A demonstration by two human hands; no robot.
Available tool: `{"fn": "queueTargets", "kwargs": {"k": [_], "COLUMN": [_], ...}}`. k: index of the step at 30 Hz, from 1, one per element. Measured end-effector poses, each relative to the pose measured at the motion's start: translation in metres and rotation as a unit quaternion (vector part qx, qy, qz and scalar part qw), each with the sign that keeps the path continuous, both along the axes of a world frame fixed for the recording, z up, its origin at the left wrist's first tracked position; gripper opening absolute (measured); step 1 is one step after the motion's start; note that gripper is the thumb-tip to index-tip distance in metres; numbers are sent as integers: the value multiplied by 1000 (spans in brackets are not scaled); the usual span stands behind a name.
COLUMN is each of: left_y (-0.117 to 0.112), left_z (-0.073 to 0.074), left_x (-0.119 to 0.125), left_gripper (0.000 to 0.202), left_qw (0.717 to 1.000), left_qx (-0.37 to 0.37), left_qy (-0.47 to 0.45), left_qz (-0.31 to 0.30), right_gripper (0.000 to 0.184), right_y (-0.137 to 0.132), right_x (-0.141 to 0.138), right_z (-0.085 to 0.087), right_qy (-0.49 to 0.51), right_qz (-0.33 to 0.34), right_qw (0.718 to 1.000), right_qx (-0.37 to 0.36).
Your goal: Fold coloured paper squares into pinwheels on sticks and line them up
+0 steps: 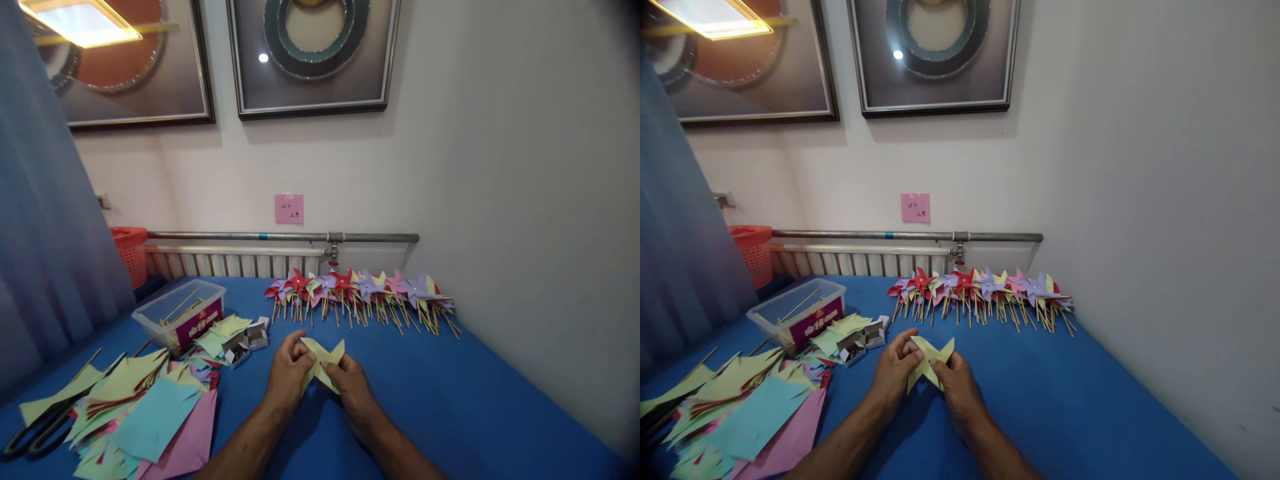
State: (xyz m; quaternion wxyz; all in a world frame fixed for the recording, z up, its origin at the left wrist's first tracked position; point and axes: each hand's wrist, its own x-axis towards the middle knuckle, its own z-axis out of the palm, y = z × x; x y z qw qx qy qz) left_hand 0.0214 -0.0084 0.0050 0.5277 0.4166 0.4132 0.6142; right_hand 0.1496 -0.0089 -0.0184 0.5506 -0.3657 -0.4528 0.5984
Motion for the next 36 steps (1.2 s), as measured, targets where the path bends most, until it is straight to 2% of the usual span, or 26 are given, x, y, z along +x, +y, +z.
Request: {"fn": "queueTargets", "kwargs": {"k": [4, 9, 16, 26, 32, 36], "left_y": [1, 6, 4, -2, 0, 4], "left_z": [-3, -9, -5, 5, 1, -2], "left_x": [2, 3, -4, -9, -8, -10], "left_gripper": [50, 54, 50, 51, 56, 57], "left_qw": [1000, 1000, 999, 998, 998, 998], "left_qx": [-7, -22, -30, -44, -46, -48], "left_qy": [-2, 13, 15, 22, -9, -9], "left_qz": [-5, -3, -21, -31, -45, -37], "right_gripper": [45, 47, 43, 34, 31, 36], "right_y": [1, 5, 15, 8, 0, 0], "right_x": [1, 2, 0, 2, 3, 4], "right_z": [-1, -6, -18, -7, -1, -1], "right_qy": [-9, -14, -39, -24, -1, 2], "right_qz": [-6, 3, -29, 5, 5, 9], "right_qw": [1000, 1000, 999, 1000, 1000, 1000], "right_qx": [-7, -16, -5, 2, -6, -17]}}
